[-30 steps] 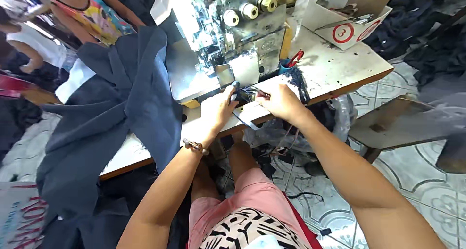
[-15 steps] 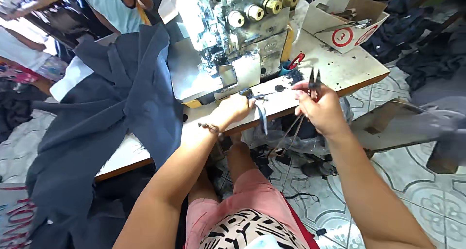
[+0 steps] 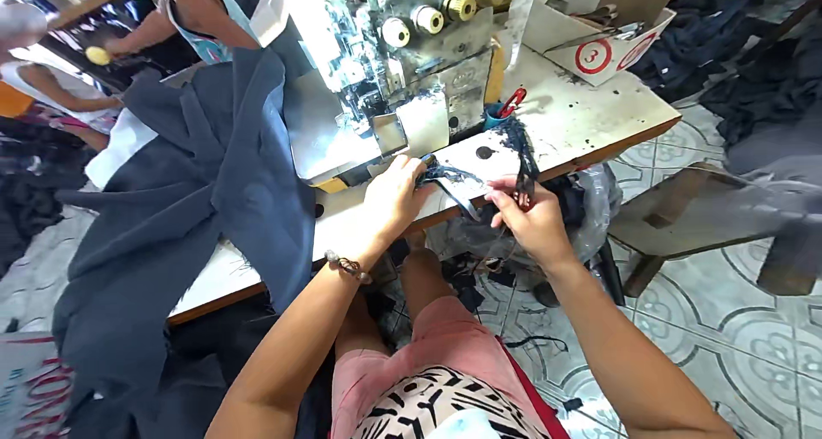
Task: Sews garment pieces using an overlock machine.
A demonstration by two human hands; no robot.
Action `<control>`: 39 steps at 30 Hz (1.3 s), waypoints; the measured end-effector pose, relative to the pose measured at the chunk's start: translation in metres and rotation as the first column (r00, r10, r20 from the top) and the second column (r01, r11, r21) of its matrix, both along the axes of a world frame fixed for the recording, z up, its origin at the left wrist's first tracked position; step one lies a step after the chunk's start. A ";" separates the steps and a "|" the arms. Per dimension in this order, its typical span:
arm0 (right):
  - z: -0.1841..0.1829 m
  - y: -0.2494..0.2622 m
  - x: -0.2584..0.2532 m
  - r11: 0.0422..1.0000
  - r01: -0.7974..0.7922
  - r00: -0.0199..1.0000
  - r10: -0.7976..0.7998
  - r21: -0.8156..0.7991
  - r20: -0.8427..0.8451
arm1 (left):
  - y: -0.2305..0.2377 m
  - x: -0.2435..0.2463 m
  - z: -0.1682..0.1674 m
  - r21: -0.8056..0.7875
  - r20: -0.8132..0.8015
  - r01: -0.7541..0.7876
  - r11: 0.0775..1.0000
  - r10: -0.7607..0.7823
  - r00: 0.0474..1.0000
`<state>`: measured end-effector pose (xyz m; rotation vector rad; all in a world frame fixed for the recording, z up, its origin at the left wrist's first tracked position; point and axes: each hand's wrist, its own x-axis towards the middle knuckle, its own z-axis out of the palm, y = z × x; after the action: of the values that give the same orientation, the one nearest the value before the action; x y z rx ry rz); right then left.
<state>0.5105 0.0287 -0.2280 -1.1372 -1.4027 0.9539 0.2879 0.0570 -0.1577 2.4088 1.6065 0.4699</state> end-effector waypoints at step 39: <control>-0.068 -0.036 -0.001 0.941 -0.182 0.834 0.302 -0.286 0.462 | 0.014 0.006 0.011 -0.126 -0.223 -0.100 0.987 0.070 0.972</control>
<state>0.5098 -0.0073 -0.2955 -1.4787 -1.9329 1.0687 0.2942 0.0710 -0.1462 2.3648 1.7725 0.1055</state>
